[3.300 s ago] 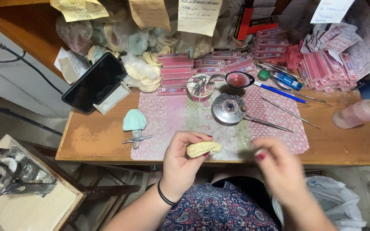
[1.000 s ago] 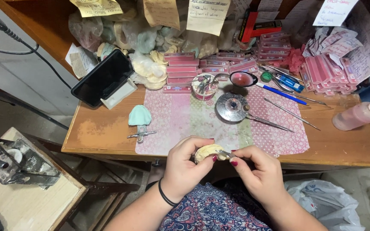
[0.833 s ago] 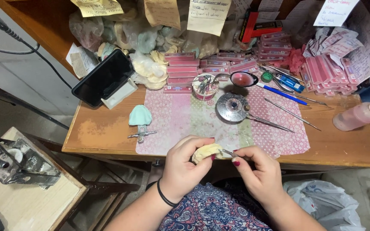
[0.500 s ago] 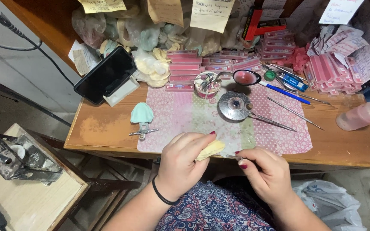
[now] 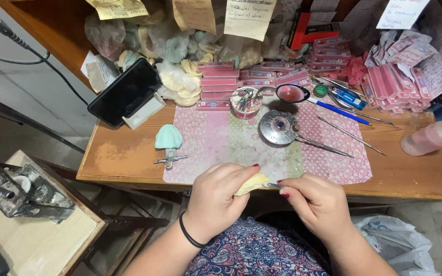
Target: The person handles a yellow wax dental model and a pink denture base, using a metal tool to shape the wax. They then attach the denture base to a metal articulator and use a small brush to apply a liquid substance to the pink material.
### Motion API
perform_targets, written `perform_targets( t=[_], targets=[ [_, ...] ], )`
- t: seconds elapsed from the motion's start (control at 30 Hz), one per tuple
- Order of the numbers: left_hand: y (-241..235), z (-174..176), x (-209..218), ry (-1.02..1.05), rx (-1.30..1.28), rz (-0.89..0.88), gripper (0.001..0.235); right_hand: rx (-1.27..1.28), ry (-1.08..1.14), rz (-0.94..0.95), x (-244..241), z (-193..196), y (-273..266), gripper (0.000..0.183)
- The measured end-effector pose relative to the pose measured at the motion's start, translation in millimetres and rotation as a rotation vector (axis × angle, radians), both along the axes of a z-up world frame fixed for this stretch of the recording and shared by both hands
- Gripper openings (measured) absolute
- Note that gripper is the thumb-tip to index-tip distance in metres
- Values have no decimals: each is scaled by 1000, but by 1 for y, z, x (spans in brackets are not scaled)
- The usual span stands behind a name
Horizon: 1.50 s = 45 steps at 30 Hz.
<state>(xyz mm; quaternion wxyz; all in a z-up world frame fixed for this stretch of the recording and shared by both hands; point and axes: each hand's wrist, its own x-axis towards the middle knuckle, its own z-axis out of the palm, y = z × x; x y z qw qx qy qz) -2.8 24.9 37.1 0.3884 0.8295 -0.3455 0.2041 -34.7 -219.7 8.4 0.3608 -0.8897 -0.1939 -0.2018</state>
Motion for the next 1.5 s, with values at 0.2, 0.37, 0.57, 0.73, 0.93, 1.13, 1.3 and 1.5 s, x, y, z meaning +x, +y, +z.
perform_targets(
  t=[0.2, 0.37, 0.57, 0.73, 0.93, 1.13, 1.3, 1.5],
  targets=[
    [-3, -4, -1, 102, -39, -9, 30, -23, -56, -53, 2, -12, 3, 20],
    [-7, -5, -1, 310, -188, -24, 29, 31, -43, 24, 8, -19, -9, 24],
    [27, -10, 6, 219, -90, 151, 29, -253, 82, 35, 13, -22, -39, 30],
    [48, -5, 8, -198, 113, 221, 23, -666, 308, -115, 12, -19, -48, 81],
    [68, -22, 1, 262, -123, 392, 32, -613, 65, -354, 12, -30, -38, 32],
    [90, -17, -8, 682, -812, 148, 48, -486, 163, -194, 13, -43, 29, 34],
    [98, 7, -23, 590, -892, 34, 58, 32, 24, 788, 15, 14, 104, 45],
    [95, -11, -12, 627, -728, 34, 75, -224, 402, 95, 30, -38, 41, 29]
  ],
)
